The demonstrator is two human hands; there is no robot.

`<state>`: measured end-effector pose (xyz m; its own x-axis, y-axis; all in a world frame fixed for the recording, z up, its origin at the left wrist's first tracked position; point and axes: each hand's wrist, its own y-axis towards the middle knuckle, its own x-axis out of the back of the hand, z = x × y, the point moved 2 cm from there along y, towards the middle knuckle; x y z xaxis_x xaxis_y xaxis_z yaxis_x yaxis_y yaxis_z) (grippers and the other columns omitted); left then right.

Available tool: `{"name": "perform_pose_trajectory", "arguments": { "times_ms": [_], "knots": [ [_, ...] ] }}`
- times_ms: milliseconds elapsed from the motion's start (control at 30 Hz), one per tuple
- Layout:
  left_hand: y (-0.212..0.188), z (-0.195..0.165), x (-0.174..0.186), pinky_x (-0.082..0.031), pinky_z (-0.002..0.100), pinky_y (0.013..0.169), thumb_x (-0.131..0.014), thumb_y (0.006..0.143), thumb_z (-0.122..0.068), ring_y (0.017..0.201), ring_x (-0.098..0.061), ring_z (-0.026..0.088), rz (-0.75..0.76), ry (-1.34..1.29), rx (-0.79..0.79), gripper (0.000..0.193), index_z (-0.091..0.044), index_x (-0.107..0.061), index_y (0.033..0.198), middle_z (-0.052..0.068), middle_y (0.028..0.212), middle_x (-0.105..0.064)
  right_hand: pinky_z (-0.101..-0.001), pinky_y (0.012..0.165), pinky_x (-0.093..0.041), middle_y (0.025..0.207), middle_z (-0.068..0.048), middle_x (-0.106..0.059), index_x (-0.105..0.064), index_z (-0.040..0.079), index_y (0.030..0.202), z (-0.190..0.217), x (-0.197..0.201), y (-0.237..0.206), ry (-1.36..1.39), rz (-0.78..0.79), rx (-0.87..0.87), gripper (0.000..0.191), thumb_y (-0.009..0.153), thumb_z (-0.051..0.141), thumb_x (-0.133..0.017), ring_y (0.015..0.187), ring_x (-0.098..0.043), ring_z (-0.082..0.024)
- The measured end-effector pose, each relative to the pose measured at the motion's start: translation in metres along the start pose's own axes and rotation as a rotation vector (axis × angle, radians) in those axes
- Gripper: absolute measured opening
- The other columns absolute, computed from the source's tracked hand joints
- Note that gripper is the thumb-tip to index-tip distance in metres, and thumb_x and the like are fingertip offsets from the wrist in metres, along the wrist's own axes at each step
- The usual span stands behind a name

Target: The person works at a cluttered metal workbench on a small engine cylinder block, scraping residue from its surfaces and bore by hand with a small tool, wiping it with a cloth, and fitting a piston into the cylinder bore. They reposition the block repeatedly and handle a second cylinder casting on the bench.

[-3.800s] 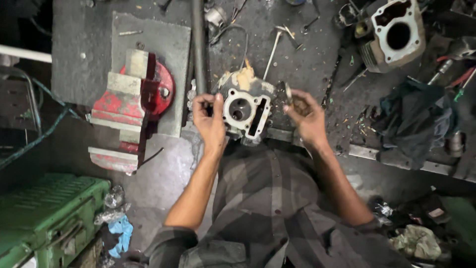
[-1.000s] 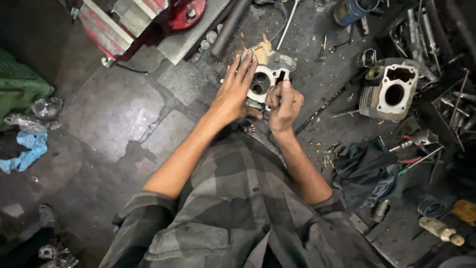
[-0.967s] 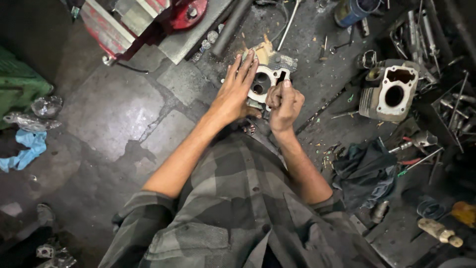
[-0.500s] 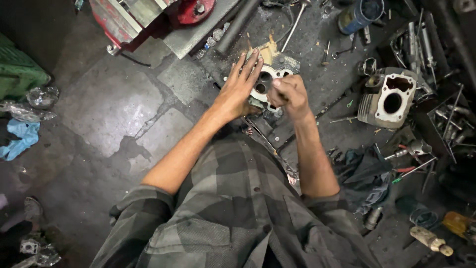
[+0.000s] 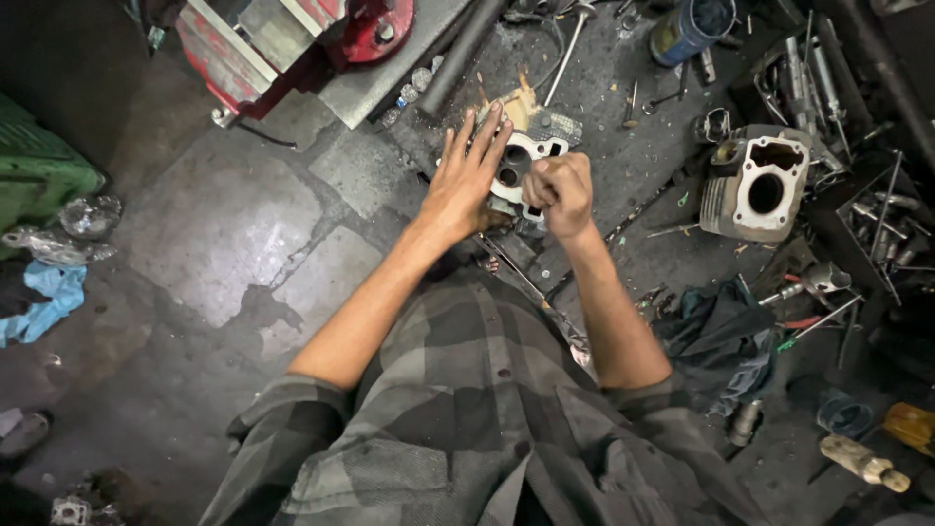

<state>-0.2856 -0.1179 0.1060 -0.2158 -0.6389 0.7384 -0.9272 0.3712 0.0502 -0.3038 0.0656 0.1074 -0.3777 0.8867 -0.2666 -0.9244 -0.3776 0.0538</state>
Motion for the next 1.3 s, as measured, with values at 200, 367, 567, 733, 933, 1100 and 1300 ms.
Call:
{"name": "perform_pose_trajectory", "arguments": {
  "times_ms": [200,367,567,733,933,1100,1300],
  "knots": [
    [0.000,-0.001,-0.001,-0.016,0.062,0.126,-0.099,0.053,-0.020,0.156,-0.010,0.044,-0.020,0.097,0.005,0.133,-0.012,-0.022,0.162,0.013,0.170,-0.013,-0.0333,0.044,-0.032,0.048,-0.002,-0.031,-0.034,0.009,0.054,-0.005,0.012,0.043,0.110,0.597,-0.174,0.051,0.102,0.017,-0.046,0.039,-0.031,-0.015],
    [0.000,-0.004,-0.005,-0.016,0.062,0.125,-0.098,0.051,-0.015,0.155,-0.010,0.044,0.027,0.141,0.062,0.135,-0.011,-0.021,0.161,0.015,0.170,-0.012,-0.0330,0.059,-0.050,0.074,-0.011,-0.060,-0.063,-0.002,0.085,0.085,0.010,0.060,0.302,0.842,0.067,0.013,0.088,0.011,-0.062,0.064,-0.056,-0.018],
    [-0.001,-0.008,0.004,-0.014,0.065,0.124,-0.099,0.051,-0.026,0.154,-0.009,0.049,-0.026,0.079,-0.008,0.134,-0.008,-0.021,0.158,0.018,0.167,-0.014,-0.0363,0.039,-0.021,0.041,-0.001,-0.031,-0.041,0.015,0.050,0.220,0.064,0.060,0.063,0.818,0.221,0.033,0.083,0.021,-0.049,0.033,-0.021,-0.013],
    [0.000,-0.029,0.033,-0.015,0.066,0.119,-0.096,0.063,-0.038,0.150,-0.013,0.051,-0.084,-0.007,-0.100,0.109,-0.008,-0.039,0.150,0.021,0.161,-0.026,-0.0349,0.039,-0.016,0.043,0.005,-0.018,-0.028,0.021,0.054,0.179,0.055,0.016,0.342,0.369,0.413,0.043,0.093,0.032,-0.042,0.041,-0.010,-0.010],
    [-0.004,-0.086,0.059,-0.046,0.044,0.114,-0.080,0.092,-0.034,0.135,-0.057,0.029,-0.153,-0.312,-0.341,0.055,-0.010,-0.063,0.138,0.009,0.145,-0.061,-0.0278,0.040,-0.012,0.042,0.006,-0.017,-0.030,0.020,0.061,0.131,0.046,-0.040,0.499,-0.140,0.439,0.045,0.100,0.040,-0.039,0.039,-0.009,-0.008],
    [0.015,-0.121,0.057,-0.051,0.041,0.103,-0.079,0.093,-0.024,0.122,-0.063,0.027,-0.230,-0.185,-0.526,0.034,-0.011,-0.072,0.124,0.005,0.129,-0.069,-0.0295,0.042,-0.012,0.042,0.005,-0.018,-0.030,0.019,0.060,0.119,0.037,-0.064,0.563,-0.293,0.469,0.046,0.100,0.040,-0.042,0.037,-0.010,-0.010],
    [0.027,-0.127,0.037,-0.054,0.039,0.094,-0.079,0.094,-0.019,0.111,-0.067,0.025,-0.207,-0.120,-0.660,0.024,-0.010,-0.075,0.116,0.003,0.117,-0.073,-0.0305,0.043,-0.013,0.044,0.003,-0.021,-0.031,0.018,0.062,0.117,0.037,-0.085,0.600,-0.481,0.493,0.044,0.099,0.038,-0.044,0.038,-0.011,-0.012]
  ]
}}
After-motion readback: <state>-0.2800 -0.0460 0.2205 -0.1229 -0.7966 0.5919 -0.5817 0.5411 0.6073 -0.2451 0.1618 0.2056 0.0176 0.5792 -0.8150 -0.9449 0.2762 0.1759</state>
